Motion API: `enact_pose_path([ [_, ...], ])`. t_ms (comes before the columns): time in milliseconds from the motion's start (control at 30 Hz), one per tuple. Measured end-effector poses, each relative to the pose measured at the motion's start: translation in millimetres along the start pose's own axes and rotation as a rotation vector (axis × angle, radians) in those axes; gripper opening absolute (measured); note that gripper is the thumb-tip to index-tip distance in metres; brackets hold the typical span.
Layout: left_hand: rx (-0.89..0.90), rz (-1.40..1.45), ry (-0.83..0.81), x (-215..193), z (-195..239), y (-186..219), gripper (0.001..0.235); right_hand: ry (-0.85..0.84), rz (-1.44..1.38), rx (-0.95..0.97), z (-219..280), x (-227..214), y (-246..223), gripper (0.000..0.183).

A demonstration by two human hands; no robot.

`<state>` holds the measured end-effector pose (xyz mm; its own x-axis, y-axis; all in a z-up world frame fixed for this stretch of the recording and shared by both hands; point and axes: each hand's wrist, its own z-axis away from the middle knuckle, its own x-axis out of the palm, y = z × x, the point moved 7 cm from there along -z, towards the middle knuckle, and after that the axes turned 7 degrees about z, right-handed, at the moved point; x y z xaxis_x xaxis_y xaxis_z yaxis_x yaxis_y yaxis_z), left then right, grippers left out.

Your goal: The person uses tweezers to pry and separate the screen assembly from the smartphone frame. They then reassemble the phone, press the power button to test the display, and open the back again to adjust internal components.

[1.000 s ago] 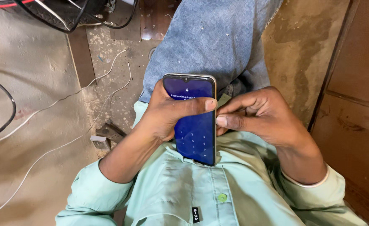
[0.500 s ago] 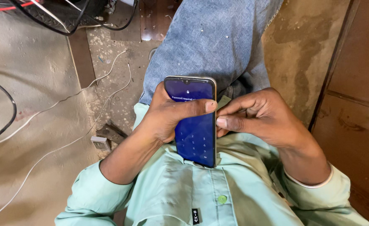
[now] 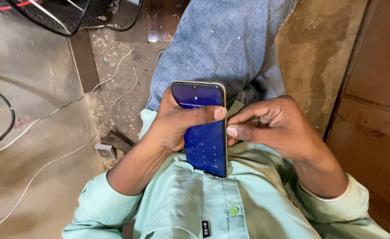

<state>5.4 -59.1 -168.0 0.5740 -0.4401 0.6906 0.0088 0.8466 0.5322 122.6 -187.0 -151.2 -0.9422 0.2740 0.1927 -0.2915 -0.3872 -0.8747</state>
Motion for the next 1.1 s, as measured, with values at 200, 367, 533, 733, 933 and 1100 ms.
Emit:
enact_pose_path([
  [200, 0.014, -0.001, -0.032, 1.3, 1.2, 2.1, 0.025, 0.013, 0.024, 0.012, 0.3, -1.0, 1.8, 0.016],
  [367, -0.028, 0.026, 0.003, -2.5, 1.3, -1.8, 0.026, 0.002, 0.03, -0.005, -0.2, 1.3, 0.7, 0.017],
  [533, 0.045, -0.021, -0.015, -3.5, -1.4, 1.4, 0.023, 0.008, 0.025, 0.02, -3.5, 0.2, 2.9, 0.018],
  [733, 0.029, -0.015, -0.013, -6.8, -3.0, -1.5, 0.024, -0.03, 0.006, 0.018, -3.8, -0.4, -0.5, 0.017],
  [933, 0.033, 0.0, -0.028, -5.4, -4.0, -2.4, 0.025, 0.001, 0.012, 0.037, -3.4, 1.4, 0.3, 0.017],
  [1100, 0.008, 0.005, -0.03, -5.9, -1.4, -2.5, 0.024, -0.021, 0.022, 0.041, -3.5, 1.8, -2.8, 0.017],
])
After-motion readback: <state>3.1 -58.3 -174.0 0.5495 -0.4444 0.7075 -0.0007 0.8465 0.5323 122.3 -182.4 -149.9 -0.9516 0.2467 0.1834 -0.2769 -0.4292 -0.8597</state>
